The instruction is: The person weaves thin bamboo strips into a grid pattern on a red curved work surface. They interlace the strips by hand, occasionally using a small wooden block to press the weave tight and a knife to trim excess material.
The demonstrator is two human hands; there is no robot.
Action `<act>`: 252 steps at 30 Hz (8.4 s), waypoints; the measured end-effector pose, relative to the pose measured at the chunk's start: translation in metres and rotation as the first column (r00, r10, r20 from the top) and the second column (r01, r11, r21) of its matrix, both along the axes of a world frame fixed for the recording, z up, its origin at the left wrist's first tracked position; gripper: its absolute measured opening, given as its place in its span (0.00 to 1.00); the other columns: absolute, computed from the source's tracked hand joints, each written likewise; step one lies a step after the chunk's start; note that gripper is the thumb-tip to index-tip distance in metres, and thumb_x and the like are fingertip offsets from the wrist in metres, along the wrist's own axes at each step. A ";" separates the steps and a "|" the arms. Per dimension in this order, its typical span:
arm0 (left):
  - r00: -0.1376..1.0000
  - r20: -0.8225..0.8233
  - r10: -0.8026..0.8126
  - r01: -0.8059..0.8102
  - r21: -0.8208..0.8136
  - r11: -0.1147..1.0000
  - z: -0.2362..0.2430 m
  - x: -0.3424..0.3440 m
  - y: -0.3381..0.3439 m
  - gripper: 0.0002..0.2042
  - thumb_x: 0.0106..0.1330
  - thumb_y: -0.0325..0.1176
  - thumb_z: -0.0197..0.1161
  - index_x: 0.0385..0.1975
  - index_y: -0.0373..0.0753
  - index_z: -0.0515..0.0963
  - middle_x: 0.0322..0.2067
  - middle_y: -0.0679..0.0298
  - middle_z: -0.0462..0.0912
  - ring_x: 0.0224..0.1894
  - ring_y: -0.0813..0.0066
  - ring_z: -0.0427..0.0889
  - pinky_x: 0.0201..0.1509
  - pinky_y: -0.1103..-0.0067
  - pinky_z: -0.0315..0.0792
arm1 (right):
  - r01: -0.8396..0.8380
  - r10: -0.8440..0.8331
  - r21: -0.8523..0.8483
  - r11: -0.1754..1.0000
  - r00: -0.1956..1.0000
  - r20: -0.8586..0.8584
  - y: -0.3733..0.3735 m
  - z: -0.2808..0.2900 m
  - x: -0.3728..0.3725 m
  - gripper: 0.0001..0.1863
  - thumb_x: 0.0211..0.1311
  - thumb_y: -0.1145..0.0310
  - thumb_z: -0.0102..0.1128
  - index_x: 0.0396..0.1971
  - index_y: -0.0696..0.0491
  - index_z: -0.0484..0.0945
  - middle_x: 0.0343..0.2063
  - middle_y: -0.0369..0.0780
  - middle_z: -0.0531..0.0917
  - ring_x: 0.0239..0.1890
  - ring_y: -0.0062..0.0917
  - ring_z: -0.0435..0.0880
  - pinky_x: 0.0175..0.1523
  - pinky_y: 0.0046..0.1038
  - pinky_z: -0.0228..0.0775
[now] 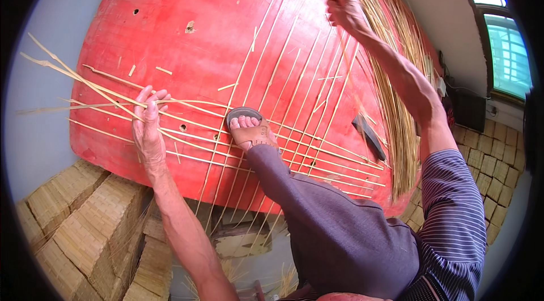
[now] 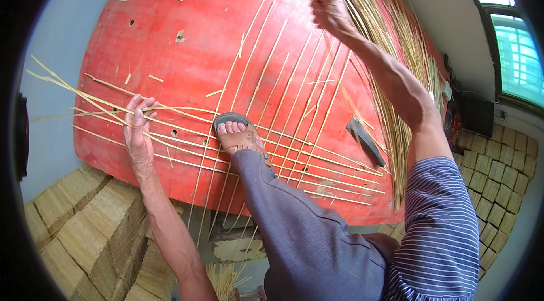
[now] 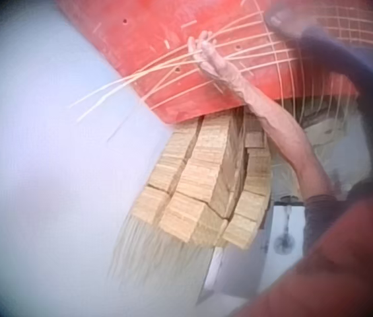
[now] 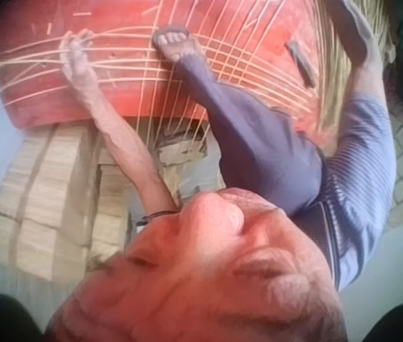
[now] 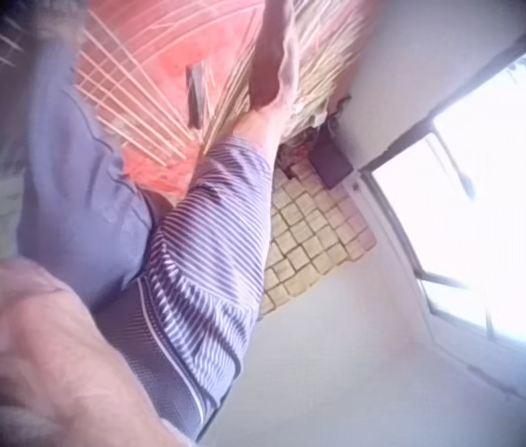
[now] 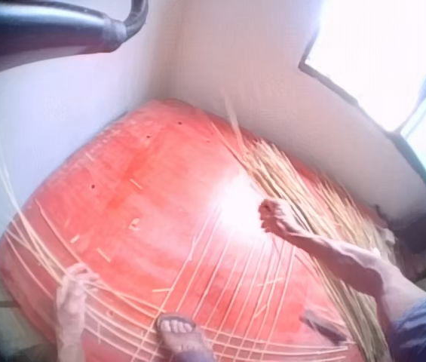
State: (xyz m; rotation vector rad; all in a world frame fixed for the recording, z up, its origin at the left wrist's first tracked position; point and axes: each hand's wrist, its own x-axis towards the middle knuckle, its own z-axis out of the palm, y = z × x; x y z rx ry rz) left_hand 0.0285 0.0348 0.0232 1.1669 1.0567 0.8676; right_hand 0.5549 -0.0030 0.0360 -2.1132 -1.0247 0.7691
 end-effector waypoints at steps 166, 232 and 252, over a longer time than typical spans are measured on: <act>0.978 0.177 0.112 -0.083 -0.166 0.983 0.003 -0.040 0.005 0.26 0.72 0.34 0.57 0.67 0.32 0.62 0.59 0.52 0.75 0.61 0.61 0.76 0.63 0.68 0.70 | -0.704 0.712 0.113 0.701 0.688 -0.138 0.005 -0.098 -0.346 0.07 0.48 0.73 0.56 0.24 0.56 0.82 0.24 0.51 0.83 0.30 0.46 0.86 0.35 0.42 0.78; 0.955 0.198 0.220 -0.174 -0.224 0.959 -0.045 -0.029 0.038 0.28 0.72 0.58 0.52 0.46 0.32 0.76 0.42 0.49 0.84 0.49 0.58 0.84 0.53 0.67 0.78 | -0.250 0.163 0.381 0.890 0.956 0.245 0.002 0.005 -0.141 0.11 0.71 0.71 0.57 0.48 0.56 0.81 0.25 0.33 0.79 0.27 0.15 0.76 0.32 0.19 0.70; 0.843 0.154 0.516 -0.490 -0.177 0.854 -0.016 -0.076 0.049 0.10 0.66 0.26 0.66 0.45 0.37 0.76 0.33 0.60 0.83 0.30 0.76 0.81 0.32 0.80 0.78 | -0.896 0.815 -0.205 0.395 0.239 0.527 0.089 -0.039 -0.264 0.07 0.59 0.63 0.59 0.28 0.50 0.79 0.26 0.43 0.79 0.34 0.42 0.83 0.36 0.45 0.73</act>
